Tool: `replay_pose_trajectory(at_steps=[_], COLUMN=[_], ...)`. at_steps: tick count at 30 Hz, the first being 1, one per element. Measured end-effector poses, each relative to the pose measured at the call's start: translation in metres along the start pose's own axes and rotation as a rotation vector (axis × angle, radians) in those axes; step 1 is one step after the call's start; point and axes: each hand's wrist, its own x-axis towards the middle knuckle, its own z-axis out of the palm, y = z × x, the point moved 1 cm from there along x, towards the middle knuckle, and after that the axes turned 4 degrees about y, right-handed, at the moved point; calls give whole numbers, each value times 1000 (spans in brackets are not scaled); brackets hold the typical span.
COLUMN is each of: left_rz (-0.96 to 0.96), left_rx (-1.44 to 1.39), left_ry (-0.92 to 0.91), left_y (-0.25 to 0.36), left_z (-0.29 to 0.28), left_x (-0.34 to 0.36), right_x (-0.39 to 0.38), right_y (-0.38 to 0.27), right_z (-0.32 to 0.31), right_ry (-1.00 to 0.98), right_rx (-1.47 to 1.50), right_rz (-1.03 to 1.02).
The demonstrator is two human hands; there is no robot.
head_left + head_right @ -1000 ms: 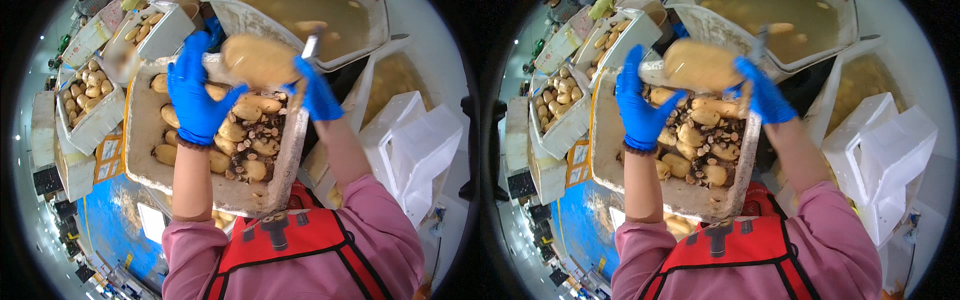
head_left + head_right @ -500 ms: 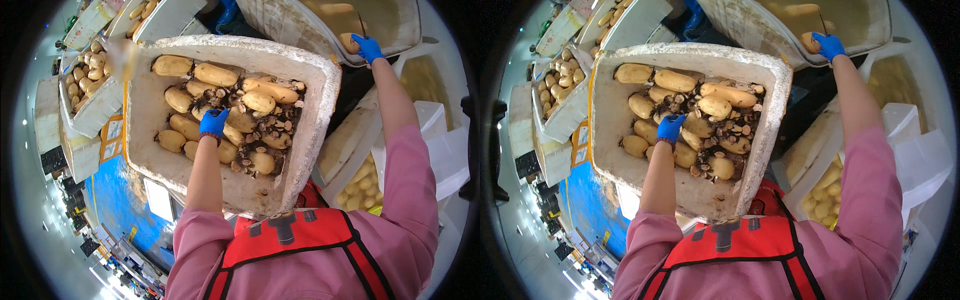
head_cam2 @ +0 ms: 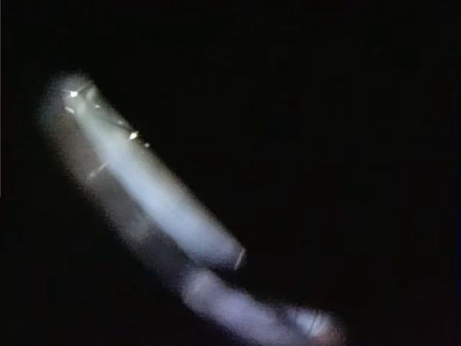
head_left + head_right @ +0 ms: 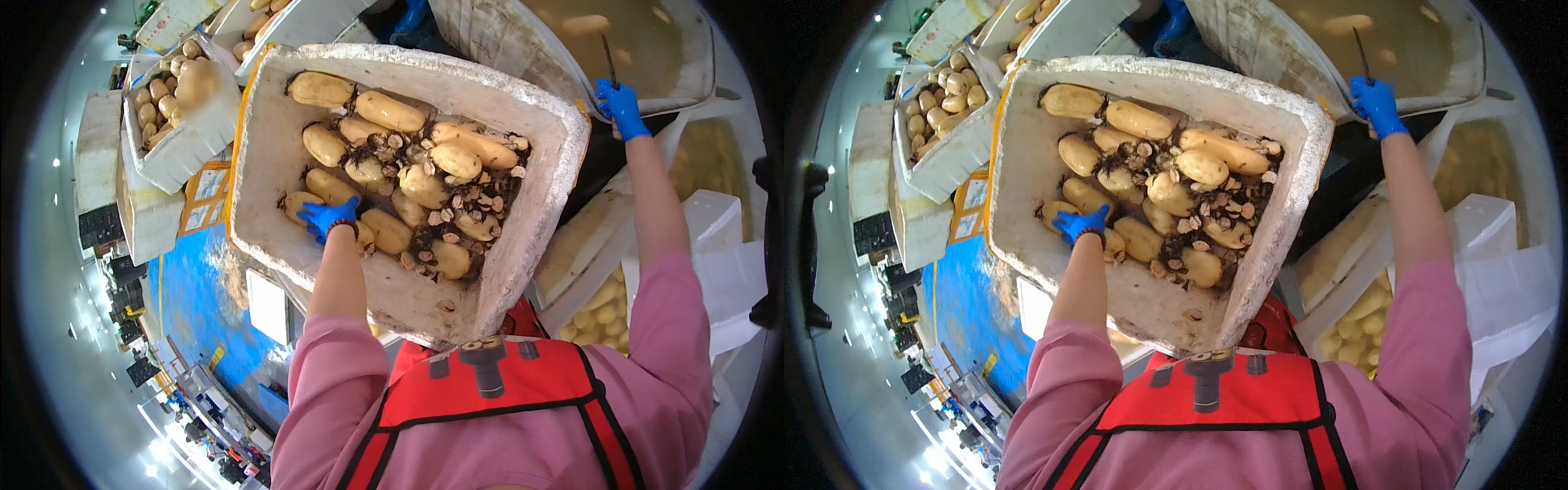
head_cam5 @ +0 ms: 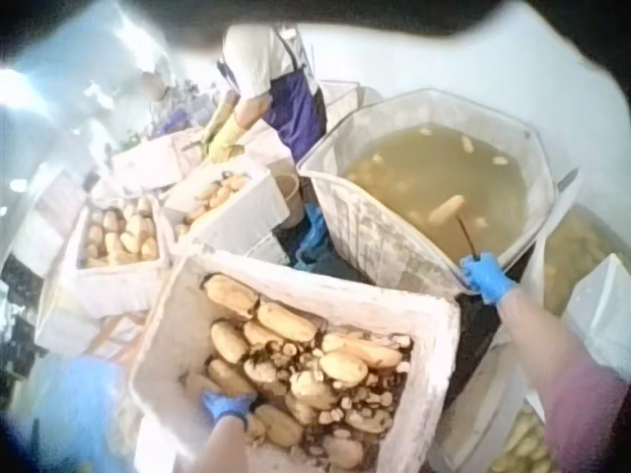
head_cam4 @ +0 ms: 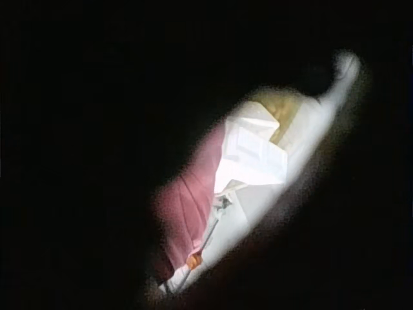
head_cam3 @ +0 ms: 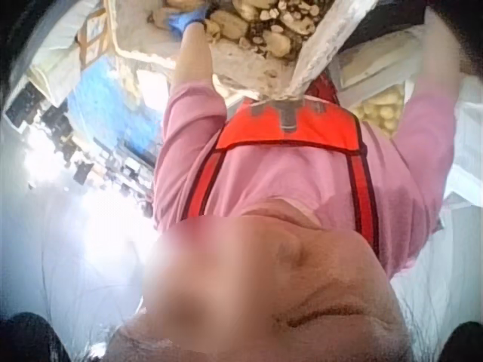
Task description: The person repeatedly picks up elongated root vegetables from a white bin, uses a knife to trim and peel them, and places the finished pieces into a water-filled container. The process is continuous and methodical, with the person handling each vegetable individually.
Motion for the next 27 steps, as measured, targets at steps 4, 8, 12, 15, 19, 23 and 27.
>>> replay_pose_trajectory(at_steps=[4,8,12,15,19,23,27], left_rz=[-14,26,203,123,0,215,597], left_rx=[114,349,298,-295,-1299,-1866,-1882], left_ry=[-160,-373,-458,-546,-1072,-1316,-1103], left_y=[-2,4,-10,-24,-59,-67,-67], left_z=[-8,-26,7,-18,-69,-113,-143], left_x=[-34,-36,26,46,21,-58,-131], right_x=[-80,-174,-235,-285,-349,-369,-420], right_y=[-21,-72,-97,-126,-149,-115,-130], right_z=[-6,-1,8,34,100,185,216], right_ry=[8,43,6,-144,-516,-715,-759], right_rx=[189,200,345,417,318,482,637], right_rz=[-140,-97,-279,-327,-183,1,-2])
